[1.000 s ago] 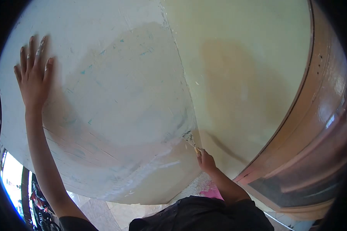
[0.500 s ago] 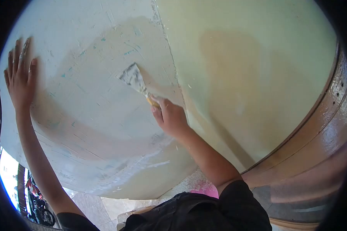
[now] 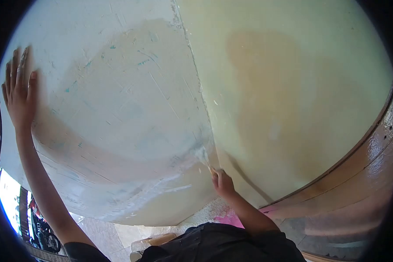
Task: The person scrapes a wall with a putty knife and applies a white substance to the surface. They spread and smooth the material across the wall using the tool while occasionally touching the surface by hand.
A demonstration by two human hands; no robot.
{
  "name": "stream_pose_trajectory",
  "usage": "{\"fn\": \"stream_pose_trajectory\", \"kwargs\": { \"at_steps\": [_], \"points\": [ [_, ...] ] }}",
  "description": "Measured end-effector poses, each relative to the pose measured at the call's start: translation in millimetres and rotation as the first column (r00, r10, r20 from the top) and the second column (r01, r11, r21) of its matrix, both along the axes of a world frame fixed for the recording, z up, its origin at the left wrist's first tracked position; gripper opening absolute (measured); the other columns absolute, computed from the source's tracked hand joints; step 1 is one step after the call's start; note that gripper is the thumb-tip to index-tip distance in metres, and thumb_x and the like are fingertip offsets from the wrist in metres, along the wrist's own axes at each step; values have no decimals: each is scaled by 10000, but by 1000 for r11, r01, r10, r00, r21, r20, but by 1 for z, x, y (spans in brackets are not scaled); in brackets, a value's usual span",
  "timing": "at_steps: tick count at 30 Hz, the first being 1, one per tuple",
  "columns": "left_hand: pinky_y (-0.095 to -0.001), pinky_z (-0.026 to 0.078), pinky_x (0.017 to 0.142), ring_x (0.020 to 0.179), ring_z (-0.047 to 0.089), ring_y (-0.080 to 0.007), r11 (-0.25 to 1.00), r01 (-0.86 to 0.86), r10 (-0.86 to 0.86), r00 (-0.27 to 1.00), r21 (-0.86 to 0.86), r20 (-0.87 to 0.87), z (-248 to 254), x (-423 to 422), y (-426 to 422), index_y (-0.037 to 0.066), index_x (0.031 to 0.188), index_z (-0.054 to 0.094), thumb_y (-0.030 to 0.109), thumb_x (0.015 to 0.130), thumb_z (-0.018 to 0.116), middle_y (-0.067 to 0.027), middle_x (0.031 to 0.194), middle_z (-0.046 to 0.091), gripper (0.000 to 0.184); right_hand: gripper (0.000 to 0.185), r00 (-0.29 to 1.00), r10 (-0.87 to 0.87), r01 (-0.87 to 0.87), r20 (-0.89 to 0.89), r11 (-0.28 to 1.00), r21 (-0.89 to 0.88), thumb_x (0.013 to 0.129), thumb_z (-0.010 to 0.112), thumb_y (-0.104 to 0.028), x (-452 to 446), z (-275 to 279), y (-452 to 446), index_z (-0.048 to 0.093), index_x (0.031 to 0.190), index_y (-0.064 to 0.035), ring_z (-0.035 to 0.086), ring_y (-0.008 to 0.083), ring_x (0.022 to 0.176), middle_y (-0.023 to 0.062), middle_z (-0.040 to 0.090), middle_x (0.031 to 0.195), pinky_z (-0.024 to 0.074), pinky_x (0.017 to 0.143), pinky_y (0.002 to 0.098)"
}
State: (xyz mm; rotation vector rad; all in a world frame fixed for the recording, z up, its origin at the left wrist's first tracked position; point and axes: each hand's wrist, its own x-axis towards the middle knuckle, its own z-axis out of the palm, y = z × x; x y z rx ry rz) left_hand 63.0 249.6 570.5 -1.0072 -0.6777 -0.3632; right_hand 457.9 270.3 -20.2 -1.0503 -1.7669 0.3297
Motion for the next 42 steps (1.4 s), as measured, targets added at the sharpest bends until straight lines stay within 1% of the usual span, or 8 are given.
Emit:
{"fn": "stream_pose_trajectory", "kwargs": {
  "at_steps": [6, 9, 14, 17, 30, 35, 37, 42],
  "points": [
    [-538, 201, 1152, 1426, 294, -236, 1000, 8, -8, 1000, 3, -3, -1, 1, 0, 335, 1443, 402, 600, 952, 302, 30, 1513, 378, 567, 361, 965, 42, 47, -258, 943, 330, 916, 572, -203, -30, 176, 64, 536, 1213, -2, 618, 409, 823, 204, 612, 906, 502, 718, 463],
    [-540, 203, 1152, 1425, 295, -240, 999, 27, -27, 999, 17, -22, -1, 6, -1, 342, 1446, 395, 599, 950, 307, 26, 1516, 373, 565, 377, 987, -14, 26, -157, 997, 75, 931, 544, -245, -38, 183, 68, 530, 1228, -12, 630, 406, 836, 206, 625, 958, 514, 729, 466],
    [-543, 208, 1150, 1426, 293, -240, 1000, 11, -11, 1000, 16, -7, -1, 6, -2, 356, 1447, 387, 587, 952, 318, 22, 1520, 365, 551, 375, 986, -27, 84, 166, 932, -352, 961, 509, -245, -24, 36, 33, 477, 1248, -6, 644, 408, 855, 259, 632, 1050, 525, 754, 466],
    [-543, 218, 1146, 1423, 300, -242, 1000, -13, 13, 1000, 23, -5, -2, 6, -3, 348, 1449, 386, 577, 956, 319, 15, 1519, 368, 548, 395, 999, -29, 34, 22, 955, -294, 975, 487, -265, -13, -45, -20, 455, 1260, 7, 645, 418, 868, 268, 629, 1043, 528, 780, 462],
    [-540, 266, 1123, 1405, 337, -275, 999, -37, 36, 999, -19, -30, 3, -5, -1, 295, 1455, 394, 568, 967, 306, -17, 1514, 381, 566, 361, 906, 27, 72, -422, 973, 218, 953, 528, -235, -38, 142, 73, 497, 1210, 16, 630, 422, 863, 258, 619, 973, 509, 748, 461],
    [-548, 255, 1125, 1409, 329, -273, 998, -52, 50, 997, -28, -52, 5, -4, -2, 303, 1451, 400, 575, 965, 300, -17, 1516, 377, 566, 361, 993, -106, 89, -56, 964, -250, 964, 508, -245, -53, 58, 68, 486, 1244, -17, 626, 426, 904, 238, 630, 1023, 512, 790, 477],
    [-549, 250, 1127, 1411, 326, -272, 1000, -17, 16, 998, -15, -68, 4, -1, -1, 308, 1449, 403, 576, 965, 300, -14, 1516, 377, 563, 352, 986, -103, 42, -128, 912, -407, 964, 502, -237, -49, -2, 38, 490, 1238, -16, 614, 415, 964, 240, 616, 1070, 496, 836, 474],
    [-547, 239, 1133, 1413, 321, -261, 999, -35, 36, 999, 23, -11, 0, 3, -2, 321, 1449, 398, 564, 966, 308, 9, 1519, 372, 549, 343, 992, -88, 66, -86, 971, -229, 978, 475, -229, -2, -56, -16, 465, 1216, 19, 606, 401, 999, 253, 585, 1105, 491, 832, 467]
  ]
}}
